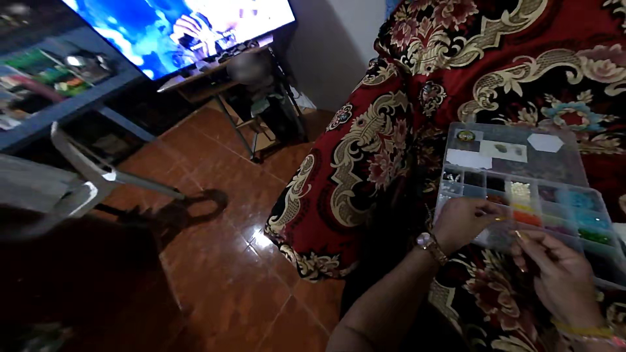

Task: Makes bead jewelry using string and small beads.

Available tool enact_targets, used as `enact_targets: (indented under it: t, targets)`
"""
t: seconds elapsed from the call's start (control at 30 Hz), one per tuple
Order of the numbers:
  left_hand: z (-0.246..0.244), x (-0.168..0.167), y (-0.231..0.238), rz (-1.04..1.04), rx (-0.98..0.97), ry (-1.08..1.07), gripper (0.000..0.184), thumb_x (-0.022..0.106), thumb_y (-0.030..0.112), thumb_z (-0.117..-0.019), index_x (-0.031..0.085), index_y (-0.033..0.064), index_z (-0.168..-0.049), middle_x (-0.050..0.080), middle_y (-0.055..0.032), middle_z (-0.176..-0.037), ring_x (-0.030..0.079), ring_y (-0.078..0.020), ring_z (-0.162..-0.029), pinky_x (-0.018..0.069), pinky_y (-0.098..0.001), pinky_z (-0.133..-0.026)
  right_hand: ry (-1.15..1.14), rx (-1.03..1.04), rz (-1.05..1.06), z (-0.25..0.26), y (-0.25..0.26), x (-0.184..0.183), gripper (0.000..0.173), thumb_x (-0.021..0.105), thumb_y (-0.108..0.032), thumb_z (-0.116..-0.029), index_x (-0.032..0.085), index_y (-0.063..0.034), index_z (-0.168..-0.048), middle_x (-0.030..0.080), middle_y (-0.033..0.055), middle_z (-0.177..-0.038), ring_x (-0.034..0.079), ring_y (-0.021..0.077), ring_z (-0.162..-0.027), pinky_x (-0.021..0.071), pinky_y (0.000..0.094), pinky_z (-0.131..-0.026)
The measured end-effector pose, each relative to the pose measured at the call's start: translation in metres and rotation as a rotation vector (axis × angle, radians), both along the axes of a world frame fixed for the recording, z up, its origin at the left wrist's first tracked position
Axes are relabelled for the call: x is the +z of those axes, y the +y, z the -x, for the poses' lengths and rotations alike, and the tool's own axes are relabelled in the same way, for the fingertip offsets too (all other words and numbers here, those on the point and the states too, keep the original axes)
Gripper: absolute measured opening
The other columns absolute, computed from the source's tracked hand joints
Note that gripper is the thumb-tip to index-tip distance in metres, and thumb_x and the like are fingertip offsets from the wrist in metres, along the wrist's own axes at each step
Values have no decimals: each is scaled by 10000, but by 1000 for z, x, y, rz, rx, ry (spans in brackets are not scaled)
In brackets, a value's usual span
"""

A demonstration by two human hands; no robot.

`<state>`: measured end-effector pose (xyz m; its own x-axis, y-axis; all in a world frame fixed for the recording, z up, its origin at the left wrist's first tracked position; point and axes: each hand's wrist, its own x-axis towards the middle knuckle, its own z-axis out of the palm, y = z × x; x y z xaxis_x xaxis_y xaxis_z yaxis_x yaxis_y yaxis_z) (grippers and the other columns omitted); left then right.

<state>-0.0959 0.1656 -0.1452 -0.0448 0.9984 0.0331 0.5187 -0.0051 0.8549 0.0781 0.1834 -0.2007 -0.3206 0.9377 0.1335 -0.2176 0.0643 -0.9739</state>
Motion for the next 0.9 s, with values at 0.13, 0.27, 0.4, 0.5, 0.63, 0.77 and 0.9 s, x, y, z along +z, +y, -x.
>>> enact_targets:
  t: [0.13, 0.27, 0.4, 0.5, 0.63, 0.77, 0.9]
  targets:
    - [3, 4, 1, 145, -7, 563, 180, 672, 154, -971, 765, 52, -1086, 673, -189, -1219, 556, -363, -1264, 410, -534, -1085, -49, -17, -78, -3, 2, -1, 147, 543, -96, -971, 688, -114, -979, 677, -130, -724, 620, -23, -589, 522, 139, -533]
    - [-1, 0, 3, 287, -55, 659, 222, 715, 157, -943, 750, 43, -1130, 604, -242, -1314, 496, -415, -1321, 401, -574, -1087, -94, -21, -123, -4, 1, 3, 135, 555, -112, -976, 690, -104, -988, 695, -136, -763, 575, -61, -564, 453, 101, -486]
    - [-5, -6, 4, 287, -67, 695, 203, 691, 142, -953, 746, 35, -1117, 629, -225, -1269, 537, -403, -1270, 429, -565, -1058, -122, -18, -164, -4, 0, 3, 126, 563, -116, -980, 687, -100, -992, 705, -136, -776, 552, -84, -555, 420, 85, -469]
    - [-6, -7, 4, 273, -68, 704, 213, 691, 164, -959, 738, 22, -1111, 645, -215, -1242, 558, -395, -1243, 445, -561, -1041, -124, -10, -160, -3, -1, 4, 127, 568, -117, -970, 690, -89, -992, 702, -119, -764, 596, -57, -588, 453, 99, -480]
    - [-7, -11, 5, 267, -72, 707, 222, 658, 177, -981, 728, 14, -1115, 647, -211, -1239, 570, -389, -1226, 449, -552, -1029, -104, -7, -152, -1, -2, 1, 130, 568, -129, -966, 691, -96, -994, 691, -121, -750, 630, -37, -620, 506, 119, -521]
    - [-8, -11, 4, 263, -80, 707, 224, 643, 171, -989, 729, 8, -1118, 653, -208, -1228, 572, -386, -1225, 444, -546, -1035, -112, 6, -138, -1, -3, 2, 145, 562, -122, -964, 692, -69, -1002, 691, -100, -734, 635, -12, -594, 533, 142, -524]
    - [-9, -10, 4, 267, -91, 754, 236, 598, 176, -1015, 725, 4, -1117, 659, -201, -1221, 579, -372, -1219, 451, -534, -1016, -102, 2, -133, 0, -4, 3, 137, 562, -124, -964, 687, -76, -993, 684, -105, -713, 629, -13, -572, 528, 139, -510]
